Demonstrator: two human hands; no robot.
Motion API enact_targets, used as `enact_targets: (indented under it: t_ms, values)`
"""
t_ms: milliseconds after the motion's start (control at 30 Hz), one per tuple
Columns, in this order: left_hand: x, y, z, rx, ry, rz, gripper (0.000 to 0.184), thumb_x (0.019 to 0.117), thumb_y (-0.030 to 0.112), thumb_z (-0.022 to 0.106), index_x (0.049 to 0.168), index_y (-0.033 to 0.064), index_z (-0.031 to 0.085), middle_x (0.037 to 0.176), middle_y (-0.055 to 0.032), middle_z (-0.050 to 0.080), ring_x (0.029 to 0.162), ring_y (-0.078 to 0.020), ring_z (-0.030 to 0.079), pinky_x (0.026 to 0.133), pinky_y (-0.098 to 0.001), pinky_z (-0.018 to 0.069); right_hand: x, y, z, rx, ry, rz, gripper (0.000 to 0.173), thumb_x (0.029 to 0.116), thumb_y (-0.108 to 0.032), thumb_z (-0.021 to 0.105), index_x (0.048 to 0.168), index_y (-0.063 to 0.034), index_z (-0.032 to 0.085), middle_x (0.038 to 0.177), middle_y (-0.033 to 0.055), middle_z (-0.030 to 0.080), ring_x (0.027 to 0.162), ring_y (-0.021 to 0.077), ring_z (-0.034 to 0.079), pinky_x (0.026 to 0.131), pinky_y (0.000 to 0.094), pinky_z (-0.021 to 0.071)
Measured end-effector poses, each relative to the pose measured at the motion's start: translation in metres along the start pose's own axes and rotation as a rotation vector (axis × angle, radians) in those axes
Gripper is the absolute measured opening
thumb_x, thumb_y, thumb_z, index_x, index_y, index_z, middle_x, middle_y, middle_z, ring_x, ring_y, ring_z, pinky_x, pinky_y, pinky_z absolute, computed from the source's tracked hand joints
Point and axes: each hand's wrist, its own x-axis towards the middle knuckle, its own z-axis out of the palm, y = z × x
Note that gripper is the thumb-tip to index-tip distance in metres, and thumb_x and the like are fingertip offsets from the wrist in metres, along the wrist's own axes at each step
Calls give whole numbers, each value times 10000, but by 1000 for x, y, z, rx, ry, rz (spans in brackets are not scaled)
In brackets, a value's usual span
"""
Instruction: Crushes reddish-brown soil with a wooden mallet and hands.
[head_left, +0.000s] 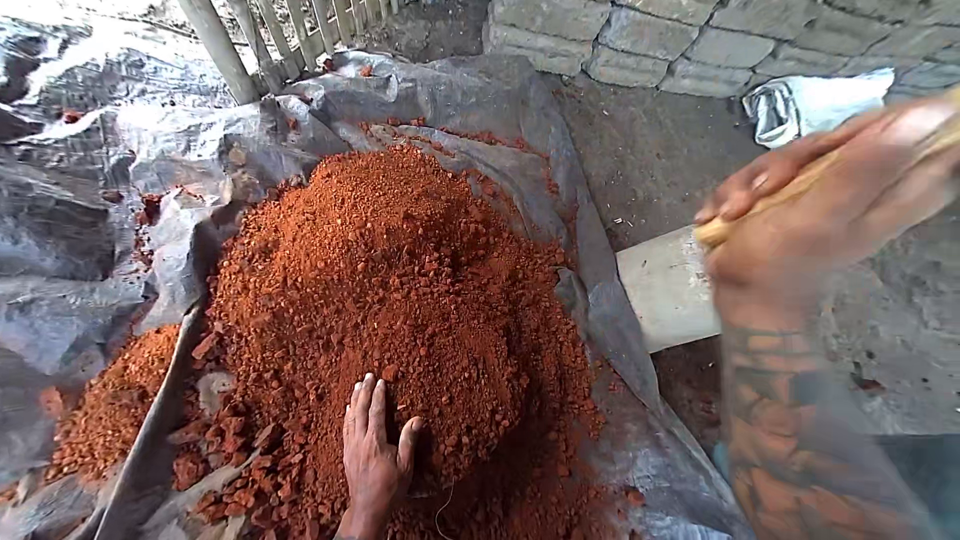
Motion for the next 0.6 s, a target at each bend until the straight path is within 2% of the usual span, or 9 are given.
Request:
enact_targets:
  t_ms: [67, 100, 167, 233, 300, 367, 467, 533, 600]
  values:
    - [-1, 0, 1, -7, 0, -6, 828, 987, 693, 350, 1473, 49, 537, 1564, -187, 471, 1496, -340, 388, 1218, -515, 315, -84, 121, -39, -433, -241, 69, 427, 1114, -314, 307, 1017, 54, 499, 662, 68, 553, 543, 175, 593, 552, 376, 567]
    - [-1, 0, 1, -7, -3, -7, 829, 987, 691, 353, 1475, 47, 535, 1567, -184, 469, 1496, -343, 388, 1215, -524, 317, -131, 161, -55, -656, -451, 260, 498, 1086, -327, 388, 1133, 141, 553, 768, 183, 643, 672, 288, 670, 675, 476, 591]
    - [-2, 2, 0, -10, -18, -15, 819, 986, 675, 360, 1481, 45, 529, 1577, -177, 458, 1501, -350, 378, 1210, -544, 317, -180, 200, -73, -942, -961, 752, 586, 1080, -452, 444, 1310, 80, 533, 1100, 277, 674, 1051, 413, 681, 952, 585, 522]
    - [2, 0, 0, -13, -9, -2, 814, 983, 668, 371, 1474, 40, 536, 1573, -181, 463, 1498, -355, 381, 1208, -554, 315, -168, 198, -75, -944, -1144, 932, 551, 1077, -472, 463, 1258, 32, 593, 1106, 262, 661, 1044, 409, 659, 930, 593, 507]
    - [-3, -1, 1, -16, -6, -9, 827, 984, 684, 363, 1469, 39, 539, 1566, -186, 470, 1494, -358, 388, 1205, -558, 319, -135, 170, -87, -799, -1078, 923, 519, 1096, -446, 434, 1170, 29, 631, 901, 206, 634, 777, 343, 634, 746, 540, 534]
    - [-1, -2, 1, -20, -16, -3, 836, 982, 691, 356, 1475, 39, 532, 1570, -192, 462, 1496, -357, 384, 1208, -546, 317, -102, 132, -104, -622, -883, 763, 473, 1098, -420, 407, 1097, 5, 614, 715, 82, 540, 558, 209, 530, 550, 421, 498]
    - [-1, -2, 0, -16, -21, -10, 822, 983, 681, 367, 1478, 46, 529, 1578, -186, 452, 1503, -339, 375, 1225, -518, 306, -47, 84, -115, -269, -526, 302, 396, 1055, -466, 453, 984, -108, 606, 660, -78, 545, 507, 61, 539, 490, 273, 525]
    - [0, -1, 0, -12, -8, 0, 824, 982, 683, 365, 1471, 43, 536, 1565, -196, 465, 1492, -343, 392, 1217, -520, 317, -15, 57, -104, 10, -346, 108, 323, 1067, -486, 458, 1025, -193, 588, 707, -101, 612, 533, 85, 610, 519, 294, 592]
    - [1, -1, 0, -10, -4, 1, 828, 981, 684, 362, 1471, 40, 537, 1563, -200, 466, 1488, -347, 399, 1215, -525, 320, -8, 45, -80, 177, -200, -61, 307, 1111, -404, 314, 1007, -209, 527, 674, -91, 590, 476, 99, 576, 449, 295, 562]
